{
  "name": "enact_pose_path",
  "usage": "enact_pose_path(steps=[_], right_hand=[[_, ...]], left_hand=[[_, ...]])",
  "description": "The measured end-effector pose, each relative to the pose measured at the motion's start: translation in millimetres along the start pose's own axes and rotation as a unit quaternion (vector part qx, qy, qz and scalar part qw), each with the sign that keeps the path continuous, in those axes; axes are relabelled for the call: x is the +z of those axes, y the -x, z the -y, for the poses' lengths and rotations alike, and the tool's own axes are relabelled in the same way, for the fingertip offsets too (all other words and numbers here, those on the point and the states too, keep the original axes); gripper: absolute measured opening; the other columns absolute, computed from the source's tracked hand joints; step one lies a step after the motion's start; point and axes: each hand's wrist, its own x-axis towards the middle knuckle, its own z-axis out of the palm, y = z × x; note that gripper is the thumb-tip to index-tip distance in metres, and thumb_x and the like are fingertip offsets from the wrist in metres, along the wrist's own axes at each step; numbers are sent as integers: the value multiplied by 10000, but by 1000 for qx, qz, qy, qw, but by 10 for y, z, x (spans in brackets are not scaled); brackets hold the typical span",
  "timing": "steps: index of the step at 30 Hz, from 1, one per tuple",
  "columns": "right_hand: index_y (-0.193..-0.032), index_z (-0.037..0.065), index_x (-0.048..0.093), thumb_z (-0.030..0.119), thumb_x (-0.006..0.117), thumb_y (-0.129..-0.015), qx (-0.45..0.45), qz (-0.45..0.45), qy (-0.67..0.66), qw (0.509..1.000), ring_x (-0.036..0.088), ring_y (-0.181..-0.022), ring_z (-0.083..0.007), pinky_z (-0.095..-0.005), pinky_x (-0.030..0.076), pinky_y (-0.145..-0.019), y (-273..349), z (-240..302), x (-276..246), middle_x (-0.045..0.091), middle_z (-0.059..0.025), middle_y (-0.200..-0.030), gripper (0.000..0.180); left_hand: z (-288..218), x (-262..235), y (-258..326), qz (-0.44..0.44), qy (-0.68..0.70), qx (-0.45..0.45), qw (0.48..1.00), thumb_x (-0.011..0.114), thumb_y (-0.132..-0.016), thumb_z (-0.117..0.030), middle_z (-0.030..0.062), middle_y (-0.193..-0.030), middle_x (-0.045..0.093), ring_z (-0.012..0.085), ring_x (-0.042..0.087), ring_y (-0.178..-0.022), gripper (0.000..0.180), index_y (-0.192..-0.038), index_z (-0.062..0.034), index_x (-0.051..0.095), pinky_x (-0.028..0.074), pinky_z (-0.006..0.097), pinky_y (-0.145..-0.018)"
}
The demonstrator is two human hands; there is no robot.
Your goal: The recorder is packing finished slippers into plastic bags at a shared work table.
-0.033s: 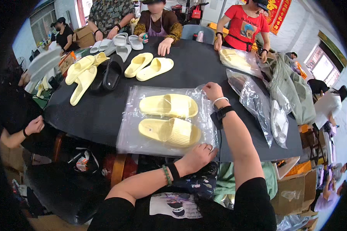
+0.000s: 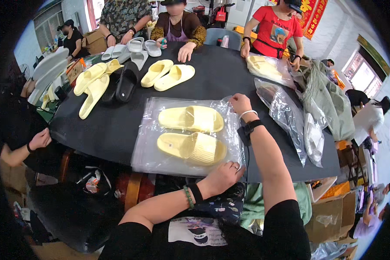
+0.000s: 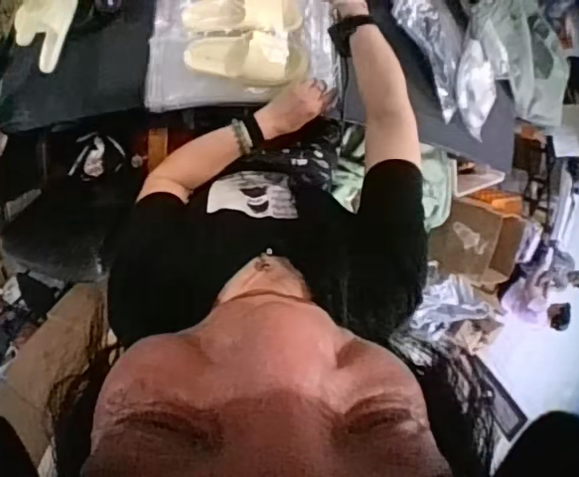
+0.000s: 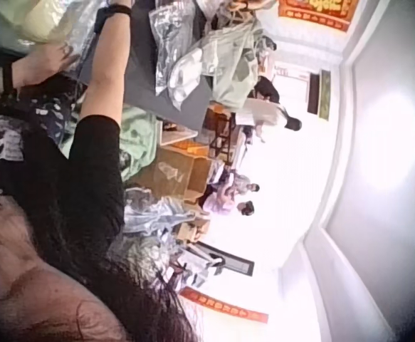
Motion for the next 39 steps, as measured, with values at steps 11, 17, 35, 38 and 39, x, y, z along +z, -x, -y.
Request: enact_pose_path(steps=[11,17,35,38,39], right_hand=[[-938,7,720,286,684,-852,48,-1,61,997,674,-982,-392,-438,526,-874,29,-358,243,705,-243,-975,294],[-1234,-35,540,250,781,-802,-142,-71,77,984,585,-1158,-419,-422,493,-963,237,-96,-100,606,-261,-1209,571],[-1540,-27,-122,591,933,-404,-132,401,309,852,-55,-1525,-378,-564,89,-1203,1247,162,-206,-39,-259,-1635,1669],[-1541,-27,-121,564,935,-420,-131,403,295,856,-67,-1525,-373,-556,71,-1206,1261,181,-195,-37,-257,-1636,1650],[-1542,-27,-120,546,937,-431,-133,402,285,860,-73,-1526,-369,-552,64,-1208,1274,177,-202,-36,-256,-1637,1637]], left_hand=[[-12,11,50,39,49,-47,997,581,-868,-97,73,-776,601,238,617,-700,416,-1268,17,590,507,354,-657],[270,-1044,219,-180,-17,-102,978,697,-854,-128,167,-1055,689,320,627,-947,388,-1205,20,621,492,429,-864],[2074,-1643,1136,-54,428,-587,684,653,-954,-234,24,-800,622,101,571,-650,255,-1094,-29,595,458,237,-577],[2116,-1760,1047,-156,528,-536,640,614,-956,-105,1,-822,629,94,593,-686,270,-1213,-40,561,479,224,-619],[2096,-1841,970,-154,531,-534,640,614,-956,-105,1,-822,629,94,593,-686,270,-1213,-40,561,479,224,-619]])
